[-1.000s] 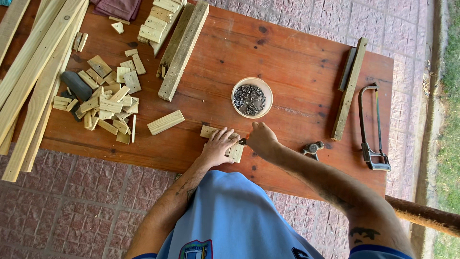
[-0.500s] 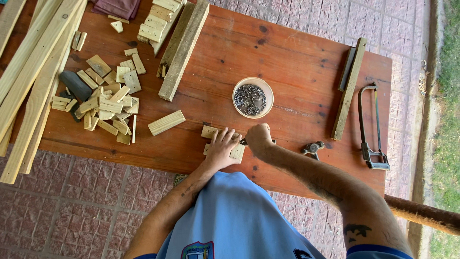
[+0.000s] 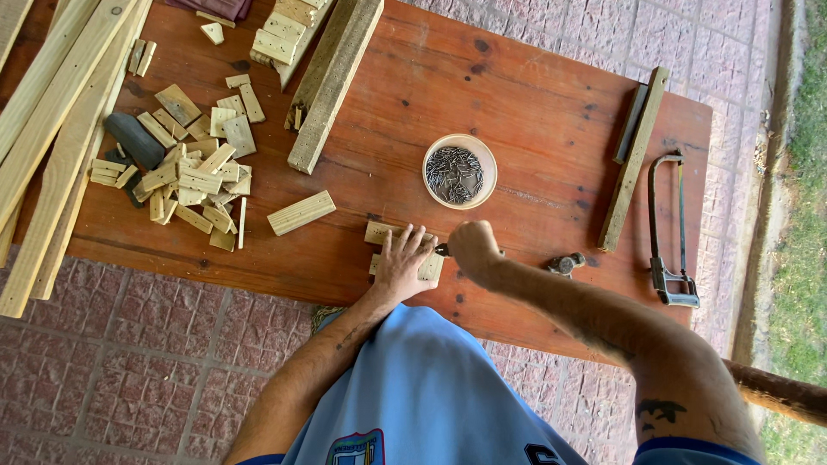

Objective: The person uses pliers to remove nails from small wooden blocks on a workbench. They repeatedly pick up blocks, extract nails, and place the blocks aside. A bowl of nails, a hammer, and a saw are visible on the table.

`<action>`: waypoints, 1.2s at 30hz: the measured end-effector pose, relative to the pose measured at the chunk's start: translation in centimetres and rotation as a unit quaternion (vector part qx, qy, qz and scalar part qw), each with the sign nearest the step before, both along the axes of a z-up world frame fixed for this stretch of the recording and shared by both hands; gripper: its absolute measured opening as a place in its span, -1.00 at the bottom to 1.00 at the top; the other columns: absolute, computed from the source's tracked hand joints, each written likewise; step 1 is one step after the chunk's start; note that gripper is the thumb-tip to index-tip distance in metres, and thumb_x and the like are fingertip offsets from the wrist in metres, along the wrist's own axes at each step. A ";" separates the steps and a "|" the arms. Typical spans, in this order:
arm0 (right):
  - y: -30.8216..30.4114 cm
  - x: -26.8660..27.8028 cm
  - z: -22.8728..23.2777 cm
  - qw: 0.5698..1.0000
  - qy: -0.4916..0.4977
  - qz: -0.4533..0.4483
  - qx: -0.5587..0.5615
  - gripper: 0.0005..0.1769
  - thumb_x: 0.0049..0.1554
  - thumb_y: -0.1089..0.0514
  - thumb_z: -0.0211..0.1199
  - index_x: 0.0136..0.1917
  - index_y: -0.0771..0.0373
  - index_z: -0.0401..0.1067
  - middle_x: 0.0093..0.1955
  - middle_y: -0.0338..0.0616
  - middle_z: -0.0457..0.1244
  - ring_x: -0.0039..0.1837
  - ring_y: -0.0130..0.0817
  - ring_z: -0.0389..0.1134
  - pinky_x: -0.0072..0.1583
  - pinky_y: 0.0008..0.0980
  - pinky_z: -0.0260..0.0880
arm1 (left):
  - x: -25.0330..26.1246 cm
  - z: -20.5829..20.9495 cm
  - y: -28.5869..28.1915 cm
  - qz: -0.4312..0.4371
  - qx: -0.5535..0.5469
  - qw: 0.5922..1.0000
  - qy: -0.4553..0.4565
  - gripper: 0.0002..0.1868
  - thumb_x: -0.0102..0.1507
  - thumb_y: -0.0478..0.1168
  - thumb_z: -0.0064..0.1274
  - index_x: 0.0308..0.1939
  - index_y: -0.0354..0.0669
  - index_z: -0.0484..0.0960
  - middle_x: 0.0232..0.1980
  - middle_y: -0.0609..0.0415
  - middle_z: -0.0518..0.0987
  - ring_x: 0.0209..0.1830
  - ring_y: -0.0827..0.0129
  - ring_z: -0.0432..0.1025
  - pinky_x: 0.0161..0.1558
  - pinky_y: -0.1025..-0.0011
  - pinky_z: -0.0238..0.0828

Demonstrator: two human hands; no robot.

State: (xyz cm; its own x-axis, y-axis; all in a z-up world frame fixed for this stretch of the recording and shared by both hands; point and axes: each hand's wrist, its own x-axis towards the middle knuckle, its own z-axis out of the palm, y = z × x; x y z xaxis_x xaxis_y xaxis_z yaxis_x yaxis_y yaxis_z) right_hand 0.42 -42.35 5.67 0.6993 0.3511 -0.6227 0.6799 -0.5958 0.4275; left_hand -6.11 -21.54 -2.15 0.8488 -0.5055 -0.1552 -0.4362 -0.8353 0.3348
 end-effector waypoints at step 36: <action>-4.7 1.4 -0.8 0.999 -0.009 0.025 0.043 -0.67 0.28 -0.33 0.39 0.04 -0.10 0.57 -0.05 -0.38 0.37 0.01 -0.34 0.54 -0.08 -0.21 0.51 | 0.6 -1.0 -1.3 0.014 -0.010 1.000 -0.014 0.27 0.12 0.60 0.46 0.84 0.51 0.31 0.90 0.00 0.30 0.94 -0.13 0.05 0.72 -0.62 -0.04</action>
